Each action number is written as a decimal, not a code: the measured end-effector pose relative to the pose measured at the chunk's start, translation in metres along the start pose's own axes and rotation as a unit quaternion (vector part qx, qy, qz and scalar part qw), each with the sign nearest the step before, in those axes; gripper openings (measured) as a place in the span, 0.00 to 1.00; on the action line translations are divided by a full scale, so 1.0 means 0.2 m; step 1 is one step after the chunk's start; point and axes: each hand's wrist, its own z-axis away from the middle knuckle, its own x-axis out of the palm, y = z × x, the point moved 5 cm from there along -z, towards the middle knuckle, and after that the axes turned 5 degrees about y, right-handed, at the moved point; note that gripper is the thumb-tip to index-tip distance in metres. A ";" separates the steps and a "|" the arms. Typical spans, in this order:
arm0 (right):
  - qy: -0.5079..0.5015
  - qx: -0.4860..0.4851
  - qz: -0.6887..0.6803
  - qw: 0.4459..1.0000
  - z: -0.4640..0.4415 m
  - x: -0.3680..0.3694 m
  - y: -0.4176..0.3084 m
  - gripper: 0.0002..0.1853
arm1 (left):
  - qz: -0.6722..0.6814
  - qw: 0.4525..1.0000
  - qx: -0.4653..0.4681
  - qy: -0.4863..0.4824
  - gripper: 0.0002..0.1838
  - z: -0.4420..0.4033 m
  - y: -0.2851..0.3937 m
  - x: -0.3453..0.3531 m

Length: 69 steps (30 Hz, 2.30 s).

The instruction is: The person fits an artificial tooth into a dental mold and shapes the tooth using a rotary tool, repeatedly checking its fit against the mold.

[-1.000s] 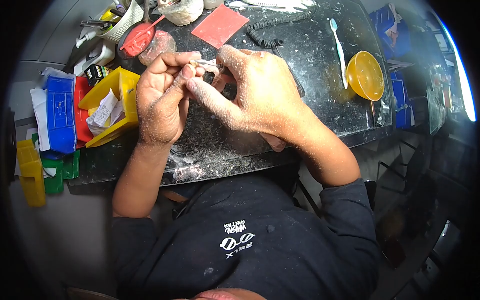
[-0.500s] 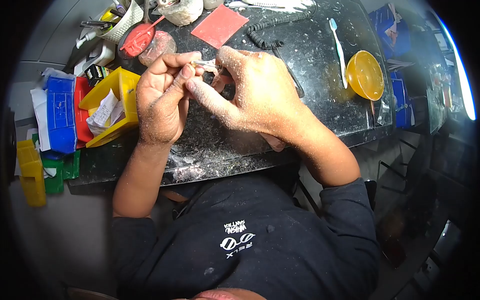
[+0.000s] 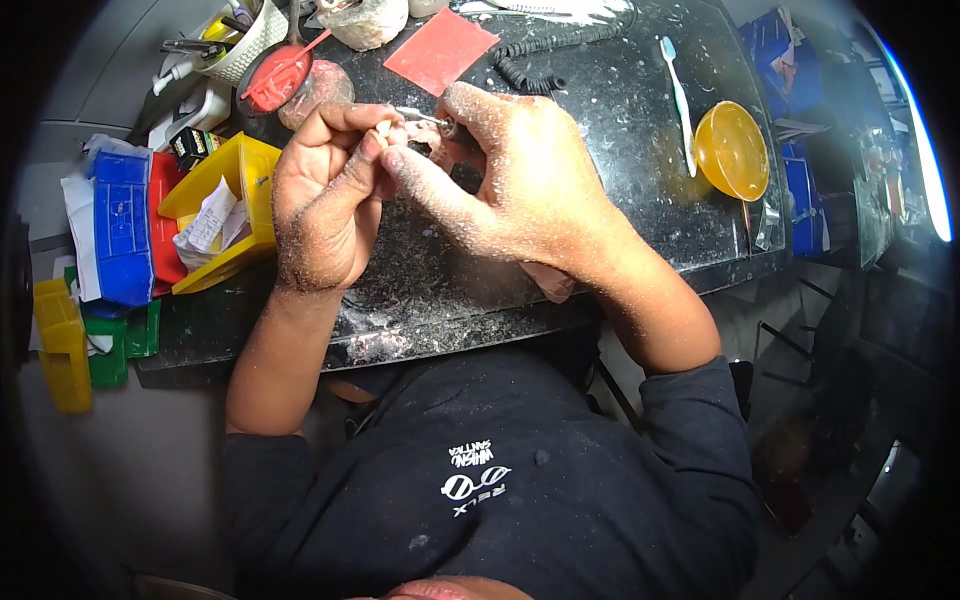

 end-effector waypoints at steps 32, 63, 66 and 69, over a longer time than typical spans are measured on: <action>-0.024 0.015 -0.003 1.000 0.01 0.01 -0.03 0.22 | -0.088 0.991 0.095 -0.018 0.12 0.03 0.05 0.01; -0.033 0.001 0.024 0.999 0.01 0.02 -0.03 0.21 | -0.103 0.988 0.119 -0.004 0.08 0.03 0.04 0.01; -0.024 -0.003 0.017 1.000 0.01 0.02 -0.02 0.21 | -0.114 0.987 0.114 -0.007 0.10 0.03 0.04 0.00; -0.025 0.000 0.015 1.000 0.01 0.02 -0.02 0.21 | -0.111 0.987 0.116 -0.007 0.07 0.03 0.04 0.01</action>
